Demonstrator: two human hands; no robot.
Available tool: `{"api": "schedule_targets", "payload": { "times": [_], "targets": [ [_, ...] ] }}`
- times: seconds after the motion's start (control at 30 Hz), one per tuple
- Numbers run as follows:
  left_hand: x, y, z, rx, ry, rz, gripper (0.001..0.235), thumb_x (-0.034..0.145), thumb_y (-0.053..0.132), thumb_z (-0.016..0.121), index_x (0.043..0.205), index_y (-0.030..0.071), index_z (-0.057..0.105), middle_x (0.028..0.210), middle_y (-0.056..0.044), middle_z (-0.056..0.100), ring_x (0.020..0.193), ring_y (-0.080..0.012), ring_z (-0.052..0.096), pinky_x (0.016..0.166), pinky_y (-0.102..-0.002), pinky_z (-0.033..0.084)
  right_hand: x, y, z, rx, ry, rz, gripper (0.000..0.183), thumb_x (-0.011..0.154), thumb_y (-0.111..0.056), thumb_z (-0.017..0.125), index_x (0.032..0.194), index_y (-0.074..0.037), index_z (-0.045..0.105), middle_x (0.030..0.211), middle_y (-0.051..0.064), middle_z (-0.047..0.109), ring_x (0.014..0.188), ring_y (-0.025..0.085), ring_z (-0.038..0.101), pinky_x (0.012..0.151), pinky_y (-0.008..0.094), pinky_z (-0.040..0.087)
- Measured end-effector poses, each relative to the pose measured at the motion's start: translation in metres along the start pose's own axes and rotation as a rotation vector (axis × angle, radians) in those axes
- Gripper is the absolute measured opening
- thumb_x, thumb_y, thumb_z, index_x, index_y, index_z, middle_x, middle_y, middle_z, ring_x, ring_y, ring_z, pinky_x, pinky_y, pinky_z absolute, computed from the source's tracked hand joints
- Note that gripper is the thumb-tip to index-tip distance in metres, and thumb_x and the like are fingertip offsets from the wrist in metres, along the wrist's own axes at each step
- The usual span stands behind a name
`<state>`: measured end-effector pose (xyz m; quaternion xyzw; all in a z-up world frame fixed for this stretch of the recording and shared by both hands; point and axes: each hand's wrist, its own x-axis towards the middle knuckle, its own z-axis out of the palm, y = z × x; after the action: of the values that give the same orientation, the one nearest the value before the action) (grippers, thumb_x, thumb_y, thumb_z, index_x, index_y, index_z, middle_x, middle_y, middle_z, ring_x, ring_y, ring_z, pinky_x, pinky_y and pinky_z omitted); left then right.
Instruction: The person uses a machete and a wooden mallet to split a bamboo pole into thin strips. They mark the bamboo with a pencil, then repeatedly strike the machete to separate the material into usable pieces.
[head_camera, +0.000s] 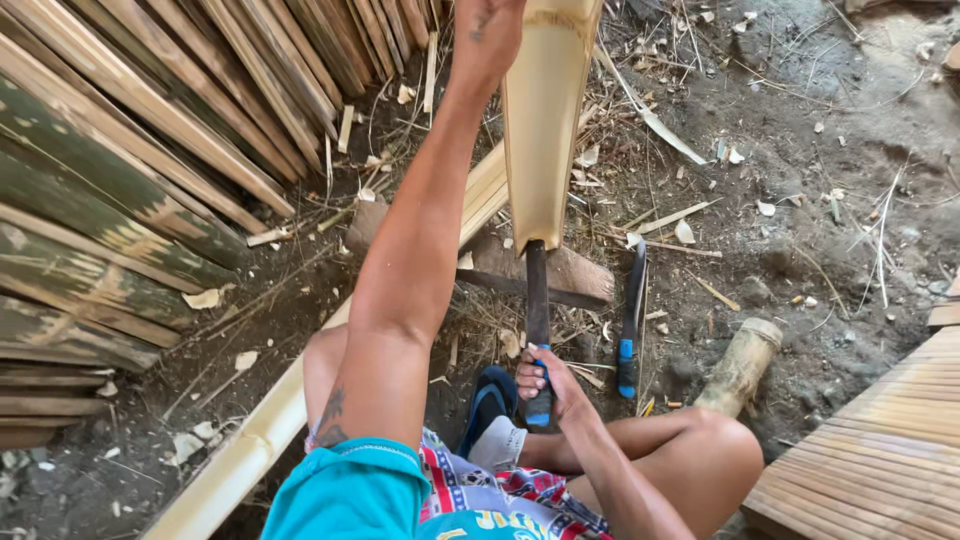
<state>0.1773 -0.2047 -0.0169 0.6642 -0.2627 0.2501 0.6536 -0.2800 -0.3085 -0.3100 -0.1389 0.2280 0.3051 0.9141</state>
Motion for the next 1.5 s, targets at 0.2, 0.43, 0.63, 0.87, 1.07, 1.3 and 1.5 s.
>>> {"api": "schedule_targets", "payload": {
  "times": [0.2,0.43,0.63,0.87,1.07,1.3,1.5],
  "targets": [
    [-0.027,0.081,-0.022,-0.191,-0.148,-0.127,0.054,0.110,0.035,0.059,0.147,-0.002,0.046,0.134,-0.019,0.064,0.114,-0.0243,0.063,0.093,-0.050,0.054,-0.021,0.010,0.067,0.110,-0.207,-0.026,0.024,0.101,-0.032,0.057,0.087,-0.014,0.053,0.058,-0.007,0.042,0.047,0.007,0.042,0.048,0.026,0.039],
    [-0.070,0.103,-0.004,0.064,0.109,-0.313,0.044,0.109,0.033,0.047,0.136,0.002,0.061,0.097,-0.011,0.076,0.077,-0.0185,0.067,0.070,-0.040,0.058,-0.050,-0.017,0.066,-1.179,0.645,-0.311,0.025,0.096,-0.030,0.066,0.099,-0.007,0.071,0.068,0.007,0.068,0.058,0.019,0.064,0.057,0.037,0.054],
    [-0.060,0.069,-0.007,0.058,0.258,-0.095,0.049,0.111,0.030,0.053,0.143,-0.006,0.049,0.069,-0.002,0.067,0.061,-0.0102,0.060,0.061,-0.030,0.054,-0.078,-0.108,0.010,-2.098,0.988,-0.632,0.033,0.088,-0.027,0.065,0.108,-0.001,0.062,0.089,0.029,0.070,0.088,0.050,0.067,0.078,0.058,0.053],
    [-0.053,0.053,-0.009,0.110,0.267,-0.183,0.038,0.106,0.025,0.055,0.128,-0.005,0.050,0.052,0.000,0.040,0.047,-0.0107,0.035,0.045,-0.035,0.034,-0.099,-0.109,0.011,-2.074,0.865,-0.463,0.033,0.090,-0.031,0.067,0.102,0.000,0.066,0.084,0.030,0.069,0.086,0.051,0.066,0.079,0.058,0.052],
    [-0.053,0.015,0.001,0.097,0.282,-0.103,0.042,0.109,0.021,0.058,0.078,0.000,0.042,0.059,0.000,0.034,0.053,-0.0103,0.032,0.050,-0.033,0.026,-0.127,-0.099,0.109,-1.775,0.563,-0.904,0.015,0.095,-0.020,0.064,0.096,-0.005,0.060,0.063,0.016,0.064,0.055,0.024,0.065,0.051,0.042,0.050],
    [-0.039,-0.024,0.007,-0.046,0.302,0.198,0.046,0.109,0.020,0.057,0.077,0.003,0.029,0.066,-0.002,0.026,0.063,-0.0125,0.022,0.057,-0.035,0.024,-0.098,-0.127,-0.024,-2.083,0.811,-0.499,0.023,0.092,-0.026,0.068,0.097,-0.004,0.064,0.084,0.024,0.070,0.078,0.038,0.068,0.069,0.050,0.055],
    [-0.048,-0.007,-0.006,0.030,0.270,0.034,0.049,0.107,0.020,0.056,0.064,0.010,0.035,0.058,0.004,0.029,0.052,-0.0095,0.025,0.051,-0.033,0.022,-0.095,-0.142,-0.050,-2.187,1.060,-0.158,0.032,0.105,-0.033,0.047,0.106,-0.004,0.062,0.095,0.026,0.074,0.092,0.048,0.072,0.083,0.059,0.055]
  ]
}}
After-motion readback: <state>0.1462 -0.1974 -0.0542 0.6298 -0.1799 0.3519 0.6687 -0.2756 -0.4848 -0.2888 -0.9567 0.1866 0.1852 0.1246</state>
